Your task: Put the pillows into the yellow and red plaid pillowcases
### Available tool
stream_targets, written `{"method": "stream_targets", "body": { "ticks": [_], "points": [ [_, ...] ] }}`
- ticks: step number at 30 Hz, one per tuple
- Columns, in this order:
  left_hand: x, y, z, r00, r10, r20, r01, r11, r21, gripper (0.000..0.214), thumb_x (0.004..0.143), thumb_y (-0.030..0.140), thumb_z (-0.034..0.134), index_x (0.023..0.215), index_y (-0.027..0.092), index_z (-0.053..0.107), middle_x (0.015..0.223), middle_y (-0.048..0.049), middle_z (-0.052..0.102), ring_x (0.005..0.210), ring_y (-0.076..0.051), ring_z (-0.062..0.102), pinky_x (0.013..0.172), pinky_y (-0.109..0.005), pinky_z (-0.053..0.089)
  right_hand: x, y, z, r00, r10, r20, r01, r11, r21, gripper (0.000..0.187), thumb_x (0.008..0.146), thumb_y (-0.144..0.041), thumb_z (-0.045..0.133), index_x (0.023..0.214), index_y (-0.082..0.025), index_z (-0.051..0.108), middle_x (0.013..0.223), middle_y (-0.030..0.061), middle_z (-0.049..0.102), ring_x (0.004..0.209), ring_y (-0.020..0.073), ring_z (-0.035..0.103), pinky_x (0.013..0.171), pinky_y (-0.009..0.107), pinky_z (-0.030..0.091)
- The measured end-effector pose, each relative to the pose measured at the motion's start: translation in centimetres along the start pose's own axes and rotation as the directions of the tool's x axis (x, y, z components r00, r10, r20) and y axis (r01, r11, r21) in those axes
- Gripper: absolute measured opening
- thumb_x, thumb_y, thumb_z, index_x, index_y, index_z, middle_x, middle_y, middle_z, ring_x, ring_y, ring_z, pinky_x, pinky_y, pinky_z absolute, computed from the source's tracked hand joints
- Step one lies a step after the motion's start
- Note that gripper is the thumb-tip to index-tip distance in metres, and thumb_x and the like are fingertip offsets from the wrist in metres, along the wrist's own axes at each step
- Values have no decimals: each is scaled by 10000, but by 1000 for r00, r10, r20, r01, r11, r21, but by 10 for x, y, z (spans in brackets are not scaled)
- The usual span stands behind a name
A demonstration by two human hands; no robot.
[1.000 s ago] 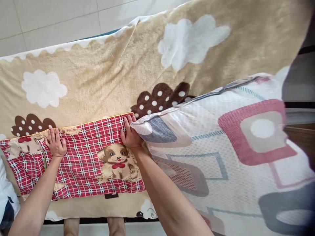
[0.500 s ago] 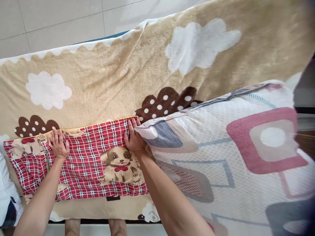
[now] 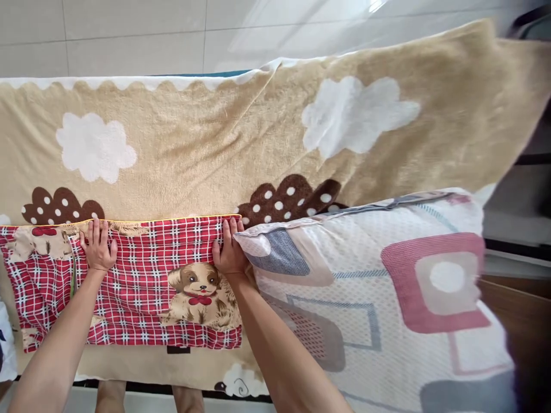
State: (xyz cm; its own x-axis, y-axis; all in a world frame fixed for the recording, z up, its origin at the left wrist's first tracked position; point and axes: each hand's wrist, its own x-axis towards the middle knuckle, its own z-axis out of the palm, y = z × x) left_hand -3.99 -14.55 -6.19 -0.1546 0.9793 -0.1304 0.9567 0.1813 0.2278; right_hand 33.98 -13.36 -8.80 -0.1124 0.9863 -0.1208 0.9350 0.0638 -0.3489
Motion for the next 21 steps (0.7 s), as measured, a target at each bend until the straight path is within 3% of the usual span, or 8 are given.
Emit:
{"method": "stream_targets", "body": {
  "ticks": [9,21],
  "points": [
    [4,0,1,999,40,5,-41,998,56,659,882,428,394,1459,111,425,1536,-205,377,1493,-333,184,1179,-589,79,5,3,5,999,37,8,-37,999,18,653,915,-326,395,1533,-160,266,1569,127,339,1444,337,290,1183,570,242],
    [1,0,4,999,47,18,-48,997,68,624,886,407,425,1456,155,446,1535,-184,382,1473,-333,255,1188,-597,81,10,5,9,999,-6,-53,6,1000,-7,623,915,-313,367,1520,-186,294,1568,122,342,1411,325,361,1155,561,311]
  ]
}}
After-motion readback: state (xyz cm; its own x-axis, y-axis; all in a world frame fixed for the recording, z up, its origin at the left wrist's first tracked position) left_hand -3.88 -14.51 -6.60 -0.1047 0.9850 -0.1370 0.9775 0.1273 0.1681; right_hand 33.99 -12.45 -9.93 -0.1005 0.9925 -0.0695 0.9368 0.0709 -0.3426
